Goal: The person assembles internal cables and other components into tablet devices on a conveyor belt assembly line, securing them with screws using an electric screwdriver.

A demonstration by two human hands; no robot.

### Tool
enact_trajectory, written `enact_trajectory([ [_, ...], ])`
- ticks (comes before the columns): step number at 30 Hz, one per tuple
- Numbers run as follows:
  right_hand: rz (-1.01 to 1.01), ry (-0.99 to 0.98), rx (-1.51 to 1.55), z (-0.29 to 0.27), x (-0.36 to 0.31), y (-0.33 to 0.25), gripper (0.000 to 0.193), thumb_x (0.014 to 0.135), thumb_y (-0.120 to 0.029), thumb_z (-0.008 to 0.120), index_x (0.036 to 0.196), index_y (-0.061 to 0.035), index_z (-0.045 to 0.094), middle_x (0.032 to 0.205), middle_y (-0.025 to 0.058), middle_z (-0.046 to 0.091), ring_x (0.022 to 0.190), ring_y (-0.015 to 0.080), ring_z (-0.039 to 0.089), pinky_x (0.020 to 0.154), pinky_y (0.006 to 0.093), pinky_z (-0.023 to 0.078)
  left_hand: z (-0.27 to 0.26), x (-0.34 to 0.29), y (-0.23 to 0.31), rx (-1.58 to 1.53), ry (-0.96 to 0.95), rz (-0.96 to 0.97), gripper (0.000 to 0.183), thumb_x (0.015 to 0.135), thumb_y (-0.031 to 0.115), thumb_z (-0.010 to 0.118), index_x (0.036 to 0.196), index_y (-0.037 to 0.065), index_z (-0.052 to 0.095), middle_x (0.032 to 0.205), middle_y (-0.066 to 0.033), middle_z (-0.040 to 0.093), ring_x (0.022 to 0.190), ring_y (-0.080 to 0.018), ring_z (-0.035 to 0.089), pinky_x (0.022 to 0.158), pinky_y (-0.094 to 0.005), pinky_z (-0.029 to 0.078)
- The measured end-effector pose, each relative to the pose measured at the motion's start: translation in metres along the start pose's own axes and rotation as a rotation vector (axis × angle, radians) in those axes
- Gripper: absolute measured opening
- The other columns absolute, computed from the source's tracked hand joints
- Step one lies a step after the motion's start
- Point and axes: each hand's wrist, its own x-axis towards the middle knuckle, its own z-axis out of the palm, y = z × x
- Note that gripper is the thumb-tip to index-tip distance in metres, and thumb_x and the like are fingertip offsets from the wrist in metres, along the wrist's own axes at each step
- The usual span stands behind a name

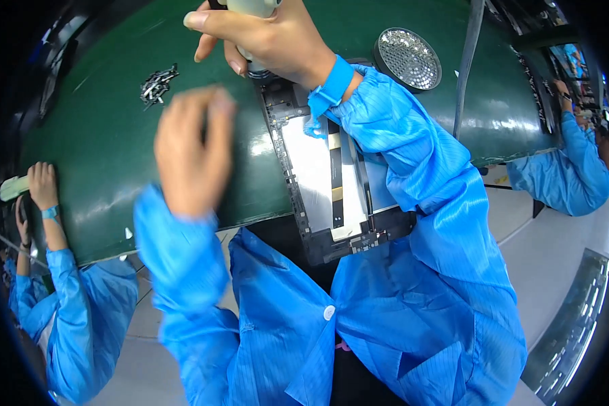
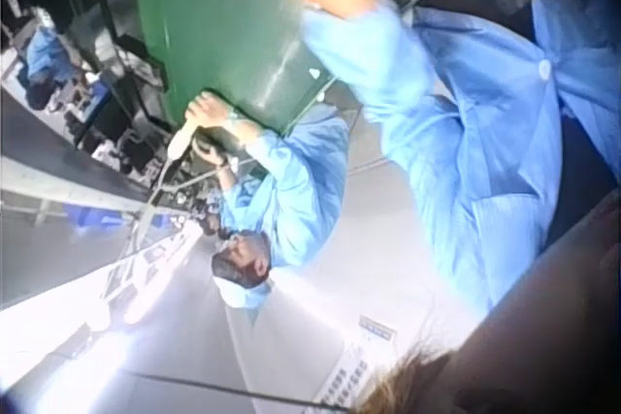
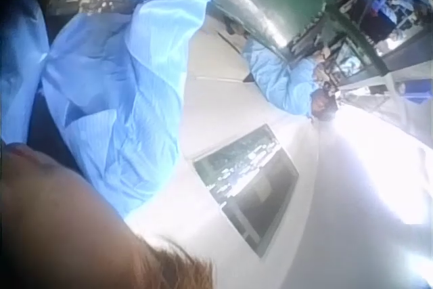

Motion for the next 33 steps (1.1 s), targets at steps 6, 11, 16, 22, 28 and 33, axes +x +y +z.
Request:
enact_trajectory([
  [6,-0.189,0.110,-0.076,-0.027,0.011,-0.029,0.018,0.090,-0.016,0.070,0.099,-0.0002,0.067,0.081,0.0080,0.070,0.054,0.0097,0.062,0.047,0.0238,0.048,0.001,-0.119,0.117,0.148,-0.460,0.215,0.077,0.069,0.044,0.079,0.133,0.008,0.058,0.139,-0.0191,0.052,0.134,-0.0423,0.043,0.106,-0.0646,0.033],
  [11,-0.317,0.286,-0.194,-0.074,0.000,-0.059,0.013,0.090,-0.010,0.068,0.094,0.0022,0.066,0.076,0.0077,0.068,0.052,0.0096,0.060,0.048,0.0241,0.049,-0.013,-0.105,0.083,0.244,-0.272,0.404,0.041,0.084,0.009,0.066,0.125,0.005,0.065,0.129,-0.0187,0.061,0.122,-0.0423,0.057,0.091,-0.0530,0.054],
  [16,-0.308,0.469,-0.317,-0.148,-0.028,-0.084,0.015,0.088,-0.008,0.069,0.098,0.0022,0.072,0.082,0.0082,0.072,0.065,0.0136,0.066,0.059,0.0281,0.053,-0.049,-0.023,0.022,0.368,-0.053,0.562,0.044,0.076,-0.012,0.062,0.120,-0.004,0.064,0.115,-0.0214,0.068,0.112,-0.0402,0.063,0.094,-0.0496,0.054],
  [22,-0.228,0.698,-0.464,-0.181,-0.042,-0.088,0.020,0.087,-0.012,0.065,0.101,0.0019,0.070,0.085,0.0060,0.073,0.048,0.0068,0.053,0.044,0.0220,0.041,-0.032,0.157,-0.127,0.567,-0.017,0.534,0.072,0.070,-0.016,0.062,0.138,0.005,0.052,0.136,-0.0161,0.057,0.127,-0.0371,0.053,0.102,-0.0397,0.050],
  [28,-0.236,0.807,-0.376,-0.199,-0.055,-0.081,0.019,0.087,-0.007,0.063,0.102,0.0037,0.068,0.091,0.0113,0.073,0.047,0.0069,0.052,0.044,0.0223,0.041,-0.019,0.223,-0.244,0.488,-0.240,0.399,0.084,0.071,-0.001,0.078,0.146,0.013,0.043,0.146,-0.0134,0.048,0.135,-0.0380,0.044,0.110,-0.0417,0.041],
  [33,-0.209,0.808,-0.350,-0.203,-0.066,-0.080,0.018,0.087,-0.003,0.062,0.103,0.0035,0.067,0.093,0.0128,0.073,0.048,0.0065,0.052,0.046,0.0220,0.043,-0.023,0.252,-0.224,0.871,-0.284,0.412,0.085,0.082,0.060,0.064,0.146,0.007,0.044,0.161,-0.0157,0.020,0.149,-0.0359,0.015,0.118,-0.0582,0.014],
])
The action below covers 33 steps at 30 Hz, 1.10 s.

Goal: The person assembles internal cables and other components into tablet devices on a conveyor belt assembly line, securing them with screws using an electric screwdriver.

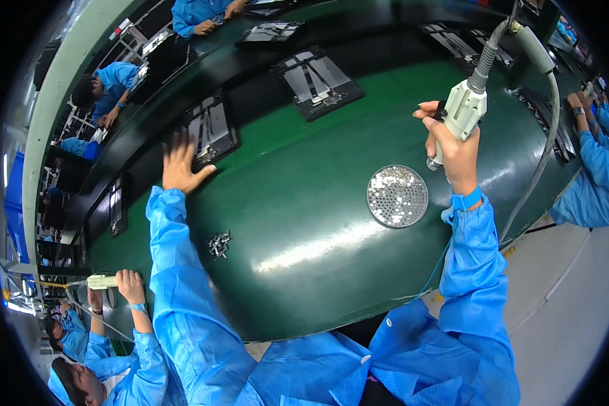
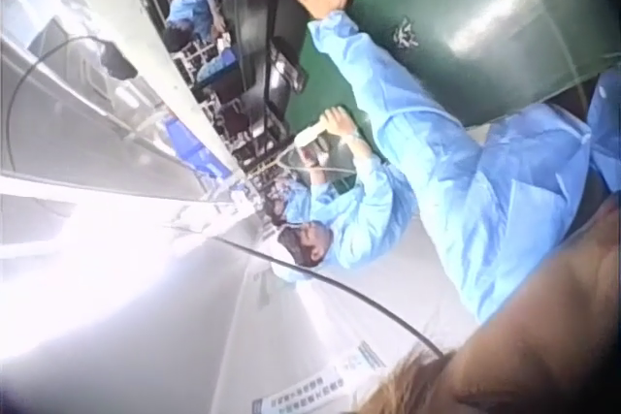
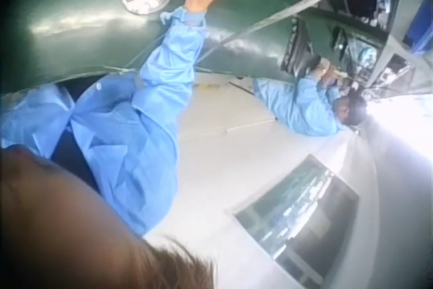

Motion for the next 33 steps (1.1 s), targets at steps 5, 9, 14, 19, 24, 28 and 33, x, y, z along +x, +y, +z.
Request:
enact_trajectory([
  [5,0.020,0.018,-0.033,-0.003,0.004,0.000,0.018,0.087,-0.007,0.065,0.102,0.0027,0.069,0.085,0.0085,0.071,0.048,0.0065,0.052,0.045,0.0224,0.041,-0.022,0.098,0.097,-0.499,0.251,-0.479,0.080,0.082,0.064,0.064,0.129,0.000,0.055,0.121,-0.0269,0.060,0.114,-0.0439,0.057,0.098,-0.0460,0.045],
  [9,-0.048,0.058,-0.082,-0.008,0.006,0.002,0.022,0.087,-0.011,0.066,0.104,0.0019,0.070,0.083,0.0064,0.072,0.048,0.0063,0.052,0.045,0.0229,0.041,0.014,0.207,0.177,-0.908,-0.433,-0.780,0.136,0.059,0.095,0.054,0.132,-0.019,0.046,0.122,-0.0327,0.061,0.117,-0.0381,0.060,0.100,-0.0412,0.048],
  [14,-0.038,-0.068,0.148,-0.012,0.007,-0.004,0.017,0.085,-0.007,0.065,0.098,0.0027,0.071,0.082,0.0069,0.073,0.047,0.0068,0.053,0.044,0.0233,0.041,0.101,0.253,0.137,-1.078,-0.623,-0.642,0.112,0.064,0.073,0.077,0.139,-0.005,0.049,0.147,-0.0212,0.046,0.139,-0.0360,0.039,0.113,-0.0403,0.033],
  [19,-0.011,-0.264,0.147,-0.007,-0.011,0.006,0.012,0.086,-0.011,0.068,0.086,0.0013,0.069,0.077,0.0075,0.071,0.047,0.0069,0.053,0.043,0.0227,0.041,0.061,0.254,0.180,-1.418,-0.300,-0.810,0.085,0.075,0.053,0.080,0.129,-0.008,0.057,0.123,-0.0225,0.063,0.110,-0.0342,0.062,0.092,-0.0449,0.049],
  [24,0.047,-0.386,0.187,0.028,-0.021,0.008,0.027,0.085,-0.023,0.075,0.086,0.0036,0.067,0.072,0.0095,0.070,0.044,0.0076,0.051,0.042,0.0245,0.040,-0.052,0.158,0.164,-1.200,0.032,-0.867,0.072,0.088,0.048,0.069,0.118,-0.016,0.057,0.109,-0.0193,0.068,0.089,-0.0290,0.068,0.078,-0.0391,0.055],
  [28,0.026,-0.448,0.265,0.040,-0.027,0.019,0.023,0.086,-0.019,0.073,0.085,0.0032,0.067,0.070,0.0113,0.070,0.044,0.0083,0.052,0.043,0.0250,0.041,-0.106,0.016,0.179,-1.789,0.089,-0.846,0.041,0.097,0.034,0.062,0.114,-0.003,0.063,0.104,-0.0124,0.070,0.088,-0.0181,0.069,0.077,-0.0314,0.056],
  [33,0.100,-0.464,0.301,0.024,-0.031,0.020,0.012,0.091,-0.009,0.065,0.089,0.0029,0.066,0.071,0.0067,0.065,0.046,0.0084,0.054,0.045,0.0232,0.045,-0.143,-0.117,0.244,-1.816,-0.057,-1.146,0.035,0.097,0.031,0.062,0.114,0.000,0.063,0.100,-0.0072,0.070,0.084,-0.0145,0.068,0.077,-0.0285,0.055],
])
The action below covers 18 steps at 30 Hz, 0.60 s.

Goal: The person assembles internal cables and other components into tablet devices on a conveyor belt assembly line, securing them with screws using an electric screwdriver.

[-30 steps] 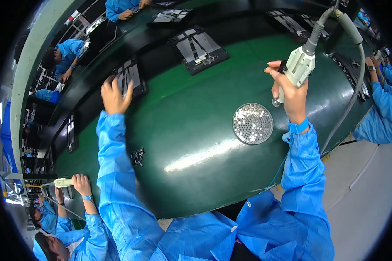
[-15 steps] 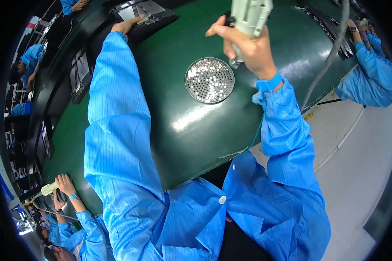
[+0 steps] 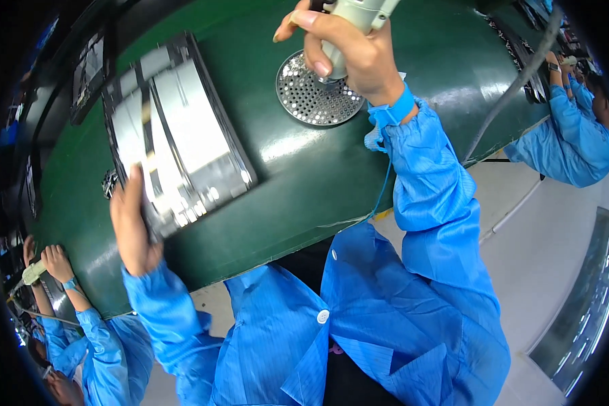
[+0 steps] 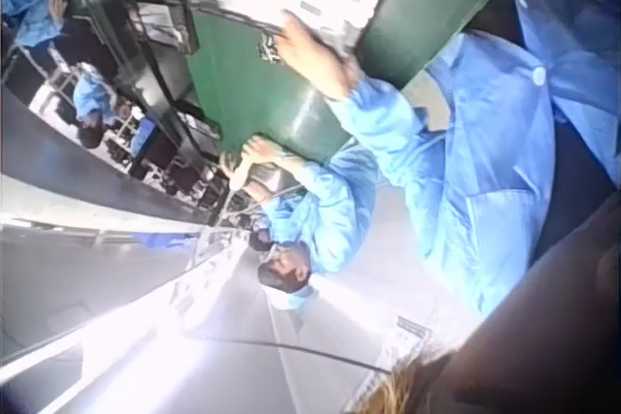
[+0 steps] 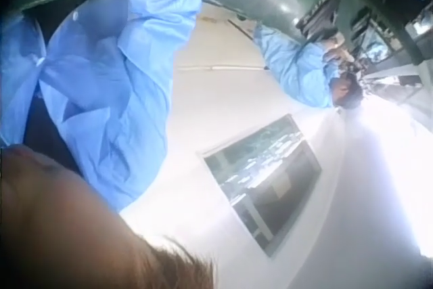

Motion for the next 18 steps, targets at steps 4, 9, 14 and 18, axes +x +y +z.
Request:
enact_trajectory([
  [4,-0.010,-0.008,-0.051,0.009,-0.001,0.002,0.016,0.091,-0.010,0.062,0.085,0.0042,0.065,0.064,0.0055,0.062,0.042,0.0079,0.050,0.044,0.0226,0.042,-0.021,-0.053,-0.043,-0.051,0.030,-0.092,0.041,0.099,0.028,0.059,0.127,-0.002,0.054,0.115,-0.0087,0.066,0.099,-0.0134,0.065,0.085,-0.0278,0.052],
  [9,-0.005,0.009,-0.054,0.010,-0.003,0.007,0.019,0.092,-0.013,0.061,0.086,0.0046,0.065,0.061,0.0051,0.060,0.042,0.0086,0.050,0.044,0.0228,0.042,-0.028,-0.082,-0.057,0.089,0.008,-0.069,0.041,0.103,0.021,0.053,0.138,-0.001,0.048,0.117,-0.0085,0.065,0.104,-0.0120,0.061,0.093,-0.0278,0.048],
  [14,0.025,-0.012,-0.122,0.005,-0.002,0.003,0.020,0.093,-0.013,0.061,0.086,0.0046,0.065,0.061,0.0057,0.061,0.042,0.0085,0.050,0.044,0.0231,0.043,0.005,-0.093,-0.051,0.403,0.144,0.229,0.057,0.104,0.016,0.049,0.155,0.006,0.025,0.133,-0.0143,0.054,0.104,-0.0113,0.054,0.089,-0.0227,0.044],
  [18,0.026,0.020,-0.087,0.003,-0.004,0.006,0.019,0.093,-0.013,0.060,0.086,0.0046,0.065,0.062,0.0061,0.062,0.042,0.0084,0.050,0.044,0.0230,0.043,0.011,-0.099,-0.050,0.432,0.174,0.150,0.056,0.104,0.016,0.048,0.155,0.006,0.027,0.129,-0.0114,0.055,0.091,-0.0080,0.051,0.076,-0.0195,0.044],
])
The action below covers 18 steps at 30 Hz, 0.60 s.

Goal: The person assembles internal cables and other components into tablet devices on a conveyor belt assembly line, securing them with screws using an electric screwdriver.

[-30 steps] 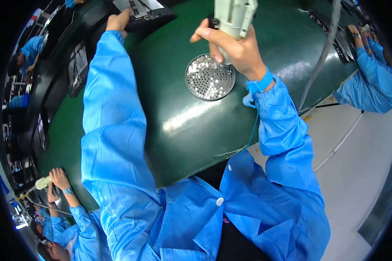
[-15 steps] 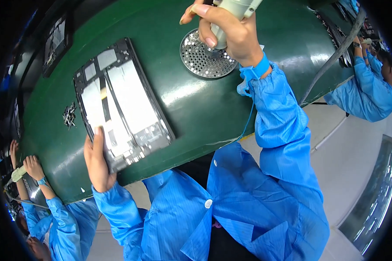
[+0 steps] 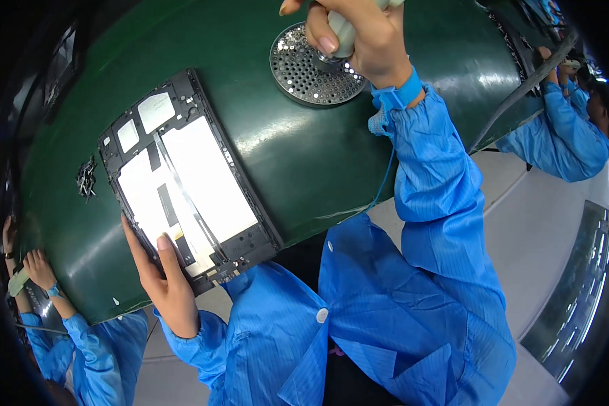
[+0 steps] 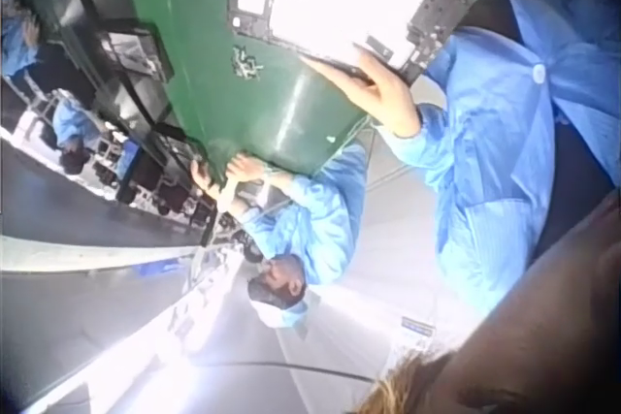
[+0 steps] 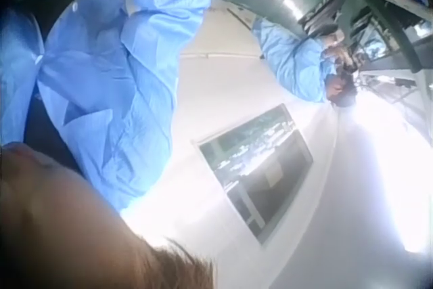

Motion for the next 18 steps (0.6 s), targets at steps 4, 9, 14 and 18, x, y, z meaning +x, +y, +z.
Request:
enact_trajectory([
  [4,-0.003,-0.015,0.009,0.001,0.000,0.002,0.019,0.092,-0.013,0.060,0.086,0.0044,0.065,0.063,0.0063,0.063,0.042,0.0086,0.050,0.044,0.0230,0.043,0.002,-0.012,0.004,0.054,0.008,-0.023,0.055,0.104,0.016,0.048,0.155,0.006,0.027,0.125,-0.0104,0.056,0.084,-0.0064,0.048,0.069,-0.0187,0.041],
  [9,-0.017,0.005,-0.007,0.001,0.000,0.001,0.019,0.092,-0.012,0.060,0.086,0.0043,0.065,0.062,0.0061,0.062,0.042,0.0090,0.050,0.044,0.0232,0.043,-0.002,-0.033,0.006,0.024,-0.088,-0.145,0.057,0.102,0.014,0.050,0.154,0.005,0.027,0.125,-0.0107,0.055,0.084,-0.0091,0.050,0.072,-0.0201,0.044],
  [14,-0.035,-0.031,-0.037,0.000,0.000,0.002,0.021,0.093,-0.014,0.060,0.083,0.0042,0.065,0.058,0.0053,0.059,0.041,0.0090,0.050,0.044,0.0233,0.043,0.005,-0.045,-0.008,0.210,-0.050,-0.018,0.061,0.100,0.016,0.053,0.154,0.004,0.026,0.120,-0.0148,0.053,0.099,-0.0180,0.049,0.089,-0.0305,0.042],
  [18,-0.063,-0.017,-0.037,0.001,0.001,0.001,0.021,0.092,-0.014,0.061,0.083,0.0044,0.065,0.058,0.0057,0.059,0.041,0.0090,0.049,0.044,0.0235,0.043,0.008,-0.041,-0.007,0.354,-0.038,0.071,0.062,0.099,0.019,0.056,0.153,0.004,0.031,0.121,-0.0160,0.048,0.101,-0.0216,0.045,0.093,-0.0343,0.039],
])
